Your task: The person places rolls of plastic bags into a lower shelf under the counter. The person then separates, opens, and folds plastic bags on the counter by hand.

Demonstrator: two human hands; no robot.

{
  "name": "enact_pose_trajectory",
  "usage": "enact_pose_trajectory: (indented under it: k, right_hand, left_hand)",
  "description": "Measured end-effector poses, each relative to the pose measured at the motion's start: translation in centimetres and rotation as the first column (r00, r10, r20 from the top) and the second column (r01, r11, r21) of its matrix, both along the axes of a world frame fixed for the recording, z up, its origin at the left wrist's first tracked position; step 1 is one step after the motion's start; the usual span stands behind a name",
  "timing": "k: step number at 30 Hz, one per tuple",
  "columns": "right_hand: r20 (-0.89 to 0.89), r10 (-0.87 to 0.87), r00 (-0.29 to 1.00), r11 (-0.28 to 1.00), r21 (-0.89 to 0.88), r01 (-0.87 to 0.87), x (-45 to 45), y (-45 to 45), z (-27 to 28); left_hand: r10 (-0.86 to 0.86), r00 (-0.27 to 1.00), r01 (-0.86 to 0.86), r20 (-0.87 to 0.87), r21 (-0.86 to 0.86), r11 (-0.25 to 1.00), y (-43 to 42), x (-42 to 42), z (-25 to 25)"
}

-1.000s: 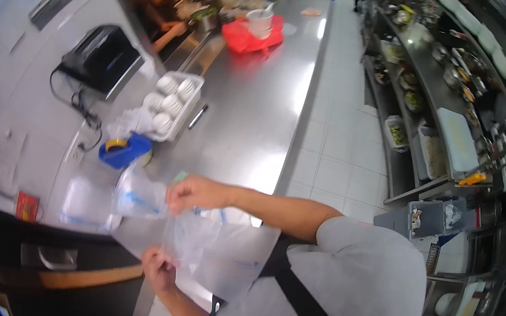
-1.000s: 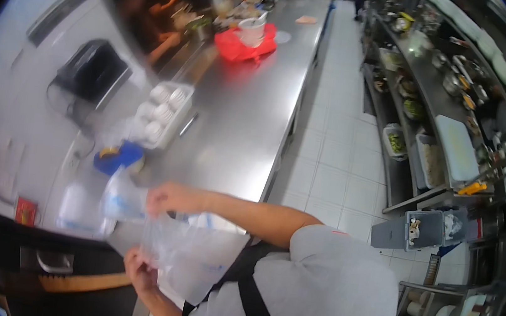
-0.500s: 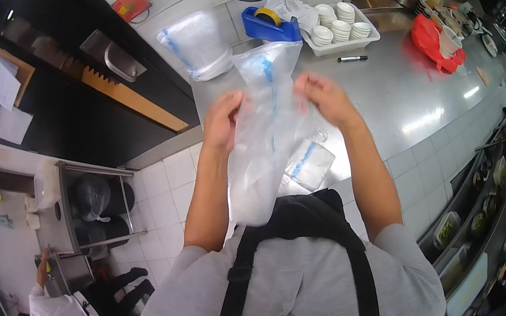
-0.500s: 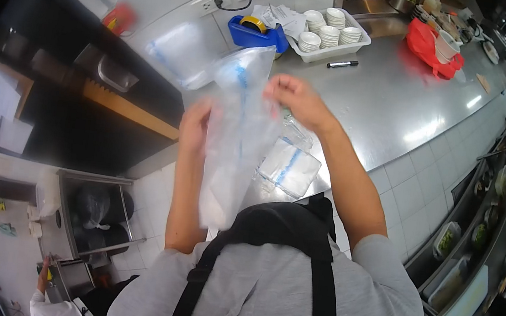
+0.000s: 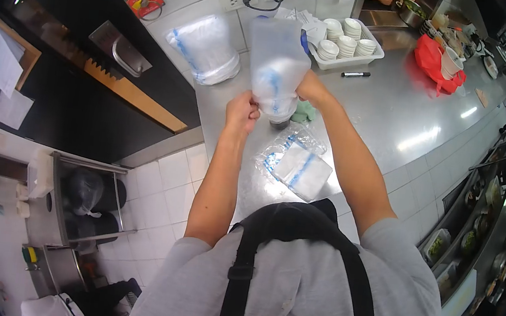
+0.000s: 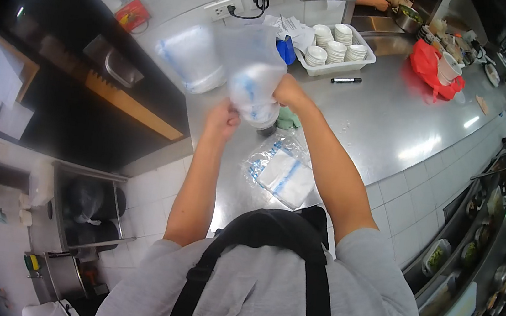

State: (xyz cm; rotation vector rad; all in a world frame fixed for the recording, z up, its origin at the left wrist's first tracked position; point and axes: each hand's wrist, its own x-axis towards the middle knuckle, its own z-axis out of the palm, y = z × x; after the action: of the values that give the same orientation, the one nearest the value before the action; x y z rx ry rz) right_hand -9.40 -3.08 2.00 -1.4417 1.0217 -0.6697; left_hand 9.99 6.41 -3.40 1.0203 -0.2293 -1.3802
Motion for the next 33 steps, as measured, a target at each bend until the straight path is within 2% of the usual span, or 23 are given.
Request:
enact_pose_trajectory:
  k: [2, 3, 5, 6, 8, 9, 11, 12, 15, 18, 21, 24, 27, 30, 32, 33]
  right_hand:
    - [-0.017, -0.05, 0.999, 0.999, 0.014, 0.05, -0.5, -0.6, -2.3]
    - [-0.004, 0.015, 1.0, 1.0, 0.009, -0.015, -1.4, -0.9, -2.6]
    - [0.015, 0.15, 0.989, 0.989, -0.001, -0.15, -3.6, -1.7, -2.9]
    - [0.1, 0.175, 0.98, 0.98, -0.111, -0.163, -4.7, -1.8, -2.4]
    - [0.264, 0.246, 0.933, 0.936, -0.316, -0.157, -6.5, -1.2, -0.5]
    - [0.24, 0.307, 0.921, 0.925, -0.304, -0.229, -6.3, -0.7, 0.5]
    - [0.193, 0.426, 0.884, 0.888, -0.275, -0.368, -4.3, 0.1, 2.6]
    - [0.174, 0.47, 0.865, 0.855, -0.333, -0.398, -2.8, 0.5, 2.3]
    - [0.083, 0.288, 0.954, 0.905, -0.349, -0.243, 0.9, 2.8, -0.7]
    - [0.176, 0.156, 0.972, 0.956, -0.276, -0.104, 1.5, 3.6, -3.4]
    - [0.029, -0.129, 0.991, 0.786, -0.607, 0.12, 2.4, 6.0, -5.2]
    - [0.012, -0.464, 0.886, 0.663, -0.658, 0.357, 4.2, 9.0, -5.8]
    - [0.064, -0.422, 0.904, 0.609, -0.719, 0.335, 2.9, 12.2, -4.8]
    - [0.079, -0.244, 0.967, 0.771, -0.588, 0.243, -0.5, 11.3, -5.8]
    - [0.206, -0.273, 0.94, 0.823, -0.456, 0.339, -1.4, 9.0, -3.3]
    - [0.272, -0.304, 0.913, 0.832, -0.392, 0.393, -1.6, 7.7, -2.1]
  left_hand:
    - [-0.026, 0.999, 0.028, 0.042, -0.05, 0.998, 0.5, 0.4, -1.6]
    - [-0.046, 0.997, 0.051, 0.066, -0.074, 0.996, 0.8, 0.5, -2.0]
    - [0.025, 0.92, 0.003, 0.39, -0.072, 0.997, 2.2, 0.0, 0.0]
    - [0.067, 0.84, -0.024, 0.538, -0.087, 0.996, 2.5, -0.3, 1.8]
    - [0.234, 0.857, -0.059, 0.459, -0.364, 0.93, 3.2, -1.2, 5.3]
    - [0.299, 0.863, -0.076, 0.407, -0.481, 0.873, 3.8, -1.7, 6.4]
    - [0.397, 0.755, -0.063, 0.522, -0.545, 0.836, 2.8, -3.3, 7.9]
    - [0.452, 0.691, -0.051, 0.564, -0.585, 0.809, 1.8, -4.2, 8.3]
    - [0.414, 0.489, 0.107, 0.768, -0.524, 0.845, -0.1, -5.8, 7.6]
    - [0.267, 0.644, 0.219, 0.717, -0.507, 0.834, -1.1, -4.4, 4.3]
    - [0.089, 0.662, 0.329, 0.744, -0.396, 0.857, -2.3, -1.5, 1.2]
    - [0.31, 0.59, 0.105, 0.745, -0.452, 0.886, -2.5, 0.0, -2.7]
    - [0.491, 0.72, -0.129, 0.491, -0.6, 0.789, 1.8, -2.8, 0.9]
    - [0.505, 0.499, 0.182, 0.704, -0.655, 0.734, 3.6, -3.4, 0.9]
    - [0.283, 0.381, 0.2, 0.88, -0.377, 0.905, 4.0, -3.0, 1.6]
    - [0.158, 0.32, 0.209, 0.934, -0.232, 0.95, 3.5, -2.6, 2.1]
